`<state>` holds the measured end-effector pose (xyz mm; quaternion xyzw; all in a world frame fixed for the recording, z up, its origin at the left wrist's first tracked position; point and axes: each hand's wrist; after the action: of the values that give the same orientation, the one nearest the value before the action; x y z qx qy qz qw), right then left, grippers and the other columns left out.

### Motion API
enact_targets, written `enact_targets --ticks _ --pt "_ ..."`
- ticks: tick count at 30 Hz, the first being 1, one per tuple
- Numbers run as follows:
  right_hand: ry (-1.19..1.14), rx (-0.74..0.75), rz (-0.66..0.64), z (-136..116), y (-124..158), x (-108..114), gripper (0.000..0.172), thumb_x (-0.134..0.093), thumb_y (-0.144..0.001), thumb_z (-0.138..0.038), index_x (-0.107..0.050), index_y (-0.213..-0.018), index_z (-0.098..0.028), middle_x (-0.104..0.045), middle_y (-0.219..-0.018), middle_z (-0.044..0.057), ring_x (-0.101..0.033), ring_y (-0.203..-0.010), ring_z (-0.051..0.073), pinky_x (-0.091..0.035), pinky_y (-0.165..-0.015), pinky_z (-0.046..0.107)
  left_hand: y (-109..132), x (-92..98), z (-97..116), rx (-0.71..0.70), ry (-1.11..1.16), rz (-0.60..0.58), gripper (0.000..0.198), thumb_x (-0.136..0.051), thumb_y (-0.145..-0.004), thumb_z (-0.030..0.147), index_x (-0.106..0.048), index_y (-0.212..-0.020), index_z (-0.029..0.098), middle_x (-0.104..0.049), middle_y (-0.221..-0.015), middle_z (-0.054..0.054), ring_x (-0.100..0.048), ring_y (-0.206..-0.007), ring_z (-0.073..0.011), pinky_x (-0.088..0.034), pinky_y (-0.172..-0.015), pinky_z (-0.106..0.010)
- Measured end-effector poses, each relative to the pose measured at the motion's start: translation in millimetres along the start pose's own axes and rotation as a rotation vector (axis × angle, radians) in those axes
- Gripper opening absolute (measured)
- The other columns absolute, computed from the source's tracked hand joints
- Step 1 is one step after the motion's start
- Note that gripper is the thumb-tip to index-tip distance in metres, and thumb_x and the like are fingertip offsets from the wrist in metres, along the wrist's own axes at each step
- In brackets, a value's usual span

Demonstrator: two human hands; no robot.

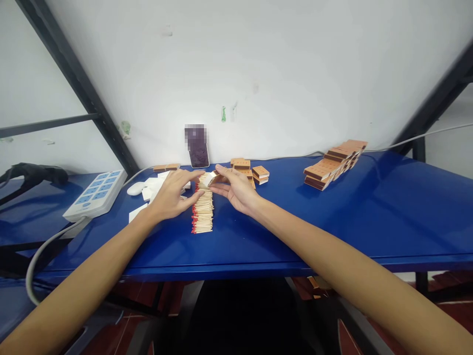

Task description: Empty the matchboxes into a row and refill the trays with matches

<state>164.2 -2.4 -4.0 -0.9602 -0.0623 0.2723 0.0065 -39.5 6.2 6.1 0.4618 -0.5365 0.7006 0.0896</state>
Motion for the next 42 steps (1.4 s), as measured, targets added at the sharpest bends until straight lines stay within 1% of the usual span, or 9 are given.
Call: enact_targets --ticks 4,8,11,18,26,32,34,39,42 --pt "0.009 -0.042 0.002 1 -1 1 0.022 -0.078 -0.08 -0.035 -0.062 -0.084 -0.02 -0.07 -0.081 0.002 -0.069 -0.071 0.013 -0.06 -0.074 0.028 -1 -0.7 1 -0.02 0.006 0.032 0.038 -0.058 -0.094 0.034 -0.057 -0.128 0.019 -0.071 -0.103 -0.006 -0.061 -0.091 -0.0205 -0.042 -0.087 -0.037" --pt "0.053 -0.024 -0.096 4 2 0 0.03 -0.082 -0.075 -0.036 -0.058 -0.081 -0.02 -0.071 -0.079 0.001 -0.07 -0.069 0.014 -0.06 -0.071 0.029 -1 -0.4 0 -0.021 0.024 0.034 0.034 -0.054 -0.098 0.036 -0.058 -0.127 0.018 -0.072 -0.102 -0.006 -0.062 -0.091 -0.0205 -0.043 -0.086 -0.037" --pt "0.1 0.015 -0.199 5 7 -1 0.035 -0.085 -0.072 -0.035 -0.058 -0.09 -0.021 -0.071 -0.079 -0.001 -0.07 -0.07 0.014 -0.059 -0.07 0.03 -1 0.6 1 -0.015 0.031 0.02 0.035 -0.055 -0.097 0.037 -0.057 -0.128 0.02 -0.071 -0.107 -0.007 -0.062 -0.095 -0.0219 -0.044 -0.087 -0.039" --pt "0.171 0.056 -0.347 2 11 -1 0.05 -0.088 -0.067 -0.032 -0.057 -0.106 -0.022 -0.073 -0.084 0.0 -0.07 -0.074 0.015 -0.057 -0.069 0.029 0 -2.6 8 -0.114 0.078 0.081 0.061 -0.062 -0.084 0.025 -0.044 -0.142 0.021 -0.063 -0.133 -0.011 -0.06 -0.118 -0.0263 -0.048 -0.098 -0.044" --pt "0.201 0.026 -0.408 1 13 -2 0.054 -0.088 -0.067 -0.03 -0.061 -0.112 -0.019 -0.074 -0.091 0.004 -0.07 -0.081 0.016 -0.057 -0.071 0.029 0 -7.2 7 -0.2 0.112 0.158 0.074 -0.062 -0.081 0.019 -0.035 -0.15 0.022 -0.062 -0.129 -0.012 -0.062 -0.114 -0.0255 -0.054 -0.094 -0.042" --pt "0.344 0.088 -0.436 -14 19 -3 0.029 -0.077 -0.077 -0.031 -0.073 -0.104 -0.019 -0.073 -0.102 0.005 -0.067 -0.094 0.018 -0.055 -0.083 0.033 0 8.3 10 -0.14 0.083 0.081 0.061 -0.07 -0.081 0.033 -0.051 -0.137 0.02 -0.061 -0.116 -0.011 -0.06 -0.105 -0.0247 -0.053 -0.091 -0.044" --pt "0.435 0.123 -0.408 -21 19 1 0.027 -0.076 -0.078 -0.031 -0.074 -0.103 -0.019 -0.074 -0.098 0.004 -0.067 -0.089 0.017 -0.054 -0.08 0.031 0 15.1 8 -0.133 0.071 0.051 0.058 -0.069 -0.081 0.034 -0.053 -0.135 0.02 -0.063 -0.111 -0.011 -0.06 -0.1 -0.0238 -0.053 -0.087 -0.043" --pt "0.616 0.091 -0.453 -27 31 9 0.026 -0.072 -0.083 -0.035 -0.07 -0.103 -0.02 -0.072 -0.083 0.002 -0.066 -0.064 0.013 -0.051 -0.059 0.027 6 31.8 13 -0.146 0.056 0.01 0.028 -0.065 -0.085 0.029 -0.065 -0.112 0.019 -0.066 -0.102 -0.008 -0.062 -0.093 -0.0211 -0.053 -0.081 -0.038" --pt "0.646 0.043 -0.444 -21 50 8 0.028 -0.07 -0.084 -0.039 -0.069 -0.103 -0.019 -0.07 -0.087 0.002 -0.066 -0.064 0.014 -0.054 -0.062 0.03 18 40.5 29 -0.109 0.098 -0.125 0.035 -0.069 -0.083 0.033 -0.062 -0.113 0.017 -0.067 -0.103 -0.009 -0.062 -0.095 -0.0221 -0.052 -0.084 -0.038"
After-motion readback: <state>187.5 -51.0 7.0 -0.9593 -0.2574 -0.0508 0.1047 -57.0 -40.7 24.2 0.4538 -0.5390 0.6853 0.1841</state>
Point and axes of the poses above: each hand's wrist, its own y-axis away from the middle knuckle, its own x-axis out of the back of the hand, z = x × y
